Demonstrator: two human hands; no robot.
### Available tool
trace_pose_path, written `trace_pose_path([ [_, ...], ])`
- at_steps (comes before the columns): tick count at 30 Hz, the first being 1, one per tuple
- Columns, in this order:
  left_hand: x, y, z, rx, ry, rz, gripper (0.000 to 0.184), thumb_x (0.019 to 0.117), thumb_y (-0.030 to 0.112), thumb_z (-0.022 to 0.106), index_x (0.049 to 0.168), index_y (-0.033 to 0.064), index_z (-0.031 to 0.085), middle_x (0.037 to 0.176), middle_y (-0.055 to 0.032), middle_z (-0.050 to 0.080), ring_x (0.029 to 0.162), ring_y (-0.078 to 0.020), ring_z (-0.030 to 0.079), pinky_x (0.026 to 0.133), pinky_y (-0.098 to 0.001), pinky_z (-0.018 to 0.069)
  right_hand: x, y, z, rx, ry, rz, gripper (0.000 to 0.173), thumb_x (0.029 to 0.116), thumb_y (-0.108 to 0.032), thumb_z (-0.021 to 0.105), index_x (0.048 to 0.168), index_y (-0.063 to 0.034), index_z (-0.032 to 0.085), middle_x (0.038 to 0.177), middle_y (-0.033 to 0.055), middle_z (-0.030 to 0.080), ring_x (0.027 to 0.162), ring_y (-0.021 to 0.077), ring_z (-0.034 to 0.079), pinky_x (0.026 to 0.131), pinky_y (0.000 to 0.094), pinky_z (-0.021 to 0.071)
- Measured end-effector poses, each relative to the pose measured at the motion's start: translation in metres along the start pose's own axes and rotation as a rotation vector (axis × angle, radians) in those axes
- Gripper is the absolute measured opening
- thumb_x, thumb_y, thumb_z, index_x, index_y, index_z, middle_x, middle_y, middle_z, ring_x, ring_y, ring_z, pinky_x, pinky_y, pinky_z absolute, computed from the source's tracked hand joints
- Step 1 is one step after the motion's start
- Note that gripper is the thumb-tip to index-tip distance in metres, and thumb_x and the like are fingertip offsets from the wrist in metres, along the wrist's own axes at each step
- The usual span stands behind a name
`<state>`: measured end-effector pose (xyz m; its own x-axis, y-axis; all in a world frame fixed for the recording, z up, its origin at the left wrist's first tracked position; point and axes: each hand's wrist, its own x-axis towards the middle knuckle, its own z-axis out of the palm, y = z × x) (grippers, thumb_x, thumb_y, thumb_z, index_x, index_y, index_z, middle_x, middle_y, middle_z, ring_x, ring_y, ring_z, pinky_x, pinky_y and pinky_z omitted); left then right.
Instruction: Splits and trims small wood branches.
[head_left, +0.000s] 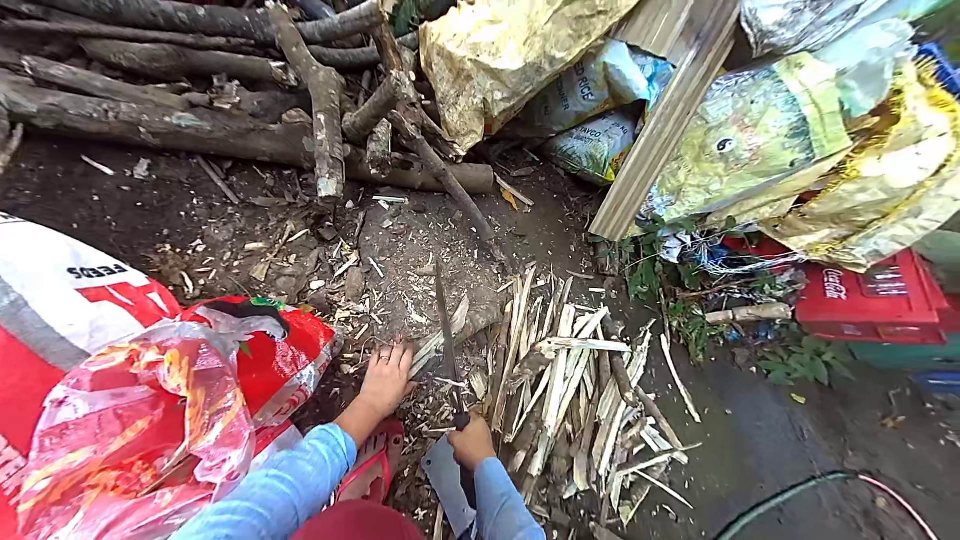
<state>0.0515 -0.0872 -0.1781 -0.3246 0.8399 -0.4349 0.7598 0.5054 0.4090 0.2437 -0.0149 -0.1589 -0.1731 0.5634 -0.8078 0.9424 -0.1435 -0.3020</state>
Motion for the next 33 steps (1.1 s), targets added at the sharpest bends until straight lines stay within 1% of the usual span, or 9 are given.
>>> trace_pose_path([
  [5,-0.006,0.011,-0.003,0.067,-0.106,-0.019,0.041,0.1103,0.013,0.042,0.144,-0.0099,0.046,0.147,-0.0308,0.049,0.141,-0.0467,0.045,0.116,-0.0552,0.0381,-0.018,-0.005,-0.027,0.656,-0.297,0.063,0.013,0.0952,0.005,0.057,0.101,-0.0048,0.049,0.059,0.0023,0.049,0.044,0.0115,0.051,0.044,0.0276,0.05],
  [7,-0.004,0.009,-0.013,0.069,-0.15,-0.052,0.043,0.1117,0.015,0.039,0.146,-0.0098,0.043,0.149,-0.0305,0.047,0.141,-0.0462,0.046,0.116,-0.0545,0.039,-0.022,-0.004,-0.031,0.832,-0.393,0.082,0.01,0.0973,0.003,0.051,0.096,-0.0068,0.048,0.057,0.0011,0.048,0.043,0.0111,0.051,0.043,0.0278,0.05],
  [14,-0.021,0.017,-0.019,-0.199,-0.238,-0.247,0.046,0.1139,0.025,0.035,0.155,0.005,0.036,0.158,-0.0259,0.04,0.127,-0.0471,0.06,0.103,-0.0597,0.05,-0.044,0.003,-0.013,0.505,-0.005,-0.218,0.025,0.0837,0.005,0.071,0.103,0.0038,0.056,0.065,0.007,0.058,0.047,0.0142,0.057,0.05,0.0301,0.0544],
  [18,-0.015,0.016,-0.006,-0.218,-0.232,-0.262,0.056,0.1112,0.035,0.046,0.153,-0.0002,0.034,0.147,-0.0296,0.05,0.126,-0.0461,0.06,0.105,-0.0589,0.0495,-0.082,-0.014,-0.042,0.427,0.208,-0.38,0.036,0.0801,-0.004,0.075,0.111,0.0054,0.061,0.073,0.0092,0.064,0.054,0.0168,0.061,0.056,0.0351,0.0564],
  [23,-0.014,0.021,-0.001,-0.153,-0.256,-0.297,0.049,0.1134,0.029,0.038,0.153,0.0003,0.033,0.144,-0.0297,0.052,0.125,-0.0468,0.061,0.102,-0.0589,0.051,-0.113,-0.04,-0.055,0.602,0.608,-0.827,0.023,0.0772,-0.012,0.071,0.094,0.001,0.062,0.067,-0.004,0.065,0.056,0.0016,0.063,0.055,0.0207,0.0573],
  [27,-0.016,0.022,-0.001,-0.064,-0.223,-0.266,0.047,0.1128,0.023,0.04,0.153,-0.0012,0.034,0.152,-0.0303,0.044,0.132,-0.0481,0.055,0.104,-0.0593,0.0489,-0.07,-0.012,-0.012,0.196,0.358,-0.341,0.042,0.0878,-0.009,0.074,0.121,0.0128,0.063,0.1,0.0271,0.069,0.092,0.0355,0.069,0.088,0.0512,0.0558],
  [29,-0.018,0.024,-0.003,0.067,-0.133,-0.173,0.044,0.111,0.016,0.041,0.149,-0.0052,0.041,0.154,-0.0294,0.041,0.143,-0.0471,0.042,0.113,-0.0589,0.039,-0.028,0.004,0.003,-0.043,0.07,-0.027,0.045,0.0912,-0.014,0.071,0.131,0.0046,0.06,0.118,0.0266,0.068,0.109,0.0386,0.068,0.097,0.0565,0.0528],
  [31,-0.015,0.017,-0.005,0.134,-0.106,-0.121,0.046,0.1109,0.017,0.041,0.151,-0.0036,0.039,0.16,-0.028,0.035,0.151,-0.0462,0.031,0.119,-0.0604,0.0302,-0.011,0.011,0.01,0.026,-0.019,0.045,0.042,0.0909,-0.011,0.071,0.129,0.0032,0.059,0.105,0.022,0.069,0.091,0.0325,0.071,0.085,0.0506,0.0573],
  [33,-0.009,0.001,0.003,0.086,-0.091,-0.101,0.048,0.1108,0.02,0.044,0.152,-0.0034,0.039,0.164,-0.0274,0.029,0.155,-0.045,0.022,0.124,-0.0612,0.0205,-0.016,0.015,0.013,0.37,-0.12,0.024,0.024,0.092,0.002,0.066,0.111,0.0015,0.052,0.069,0.0091,0.057,0.052,0.0173,0.059,0.053,0.0327,0.0553],
])
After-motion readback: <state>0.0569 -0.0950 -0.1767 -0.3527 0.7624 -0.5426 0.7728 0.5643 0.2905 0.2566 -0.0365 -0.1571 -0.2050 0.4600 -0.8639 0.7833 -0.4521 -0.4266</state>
